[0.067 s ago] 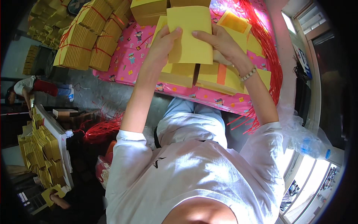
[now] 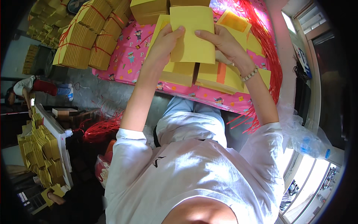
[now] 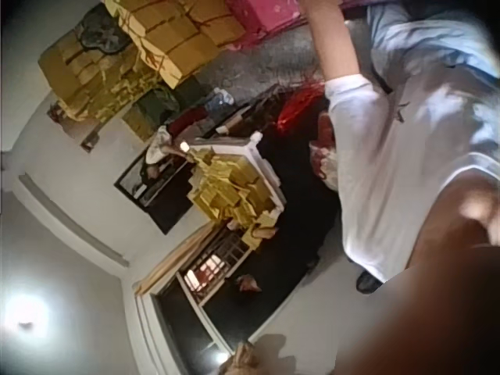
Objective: Inspecting, flipping, and stacking sheets of yellow joss paper.
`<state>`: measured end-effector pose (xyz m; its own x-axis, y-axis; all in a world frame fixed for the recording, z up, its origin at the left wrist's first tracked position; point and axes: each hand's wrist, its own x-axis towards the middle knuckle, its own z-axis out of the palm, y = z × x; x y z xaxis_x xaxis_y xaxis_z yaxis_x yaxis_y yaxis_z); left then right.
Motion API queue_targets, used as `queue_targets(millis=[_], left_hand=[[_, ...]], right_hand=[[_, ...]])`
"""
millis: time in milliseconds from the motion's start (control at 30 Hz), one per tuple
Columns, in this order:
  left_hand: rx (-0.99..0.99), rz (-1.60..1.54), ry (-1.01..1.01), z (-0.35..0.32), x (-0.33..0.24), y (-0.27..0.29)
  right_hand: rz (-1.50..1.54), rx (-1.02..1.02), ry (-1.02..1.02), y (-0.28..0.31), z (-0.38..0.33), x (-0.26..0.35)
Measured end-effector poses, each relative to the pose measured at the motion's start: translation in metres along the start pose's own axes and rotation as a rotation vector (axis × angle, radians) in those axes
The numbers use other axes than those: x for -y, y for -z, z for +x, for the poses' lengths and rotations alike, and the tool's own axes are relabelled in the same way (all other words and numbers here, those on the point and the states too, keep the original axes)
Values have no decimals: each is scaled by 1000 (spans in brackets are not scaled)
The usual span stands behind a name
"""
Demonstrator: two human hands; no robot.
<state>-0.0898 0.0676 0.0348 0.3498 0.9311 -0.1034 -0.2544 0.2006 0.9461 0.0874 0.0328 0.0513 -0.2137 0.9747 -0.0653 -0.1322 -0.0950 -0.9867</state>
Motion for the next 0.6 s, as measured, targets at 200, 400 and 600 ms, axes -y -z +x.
queue_targets(millis=[200,400,600], left_hand=[[63,22,-36,-1,3,-21],[114,15,-407,-30,20,-50],[112,289,-542,-52,34,-68]], right_hand=[[-105,-39,29,11,-18,5],[-150,-217,166,9,-59,2],[-126,-259,197,20,-98,-11]])
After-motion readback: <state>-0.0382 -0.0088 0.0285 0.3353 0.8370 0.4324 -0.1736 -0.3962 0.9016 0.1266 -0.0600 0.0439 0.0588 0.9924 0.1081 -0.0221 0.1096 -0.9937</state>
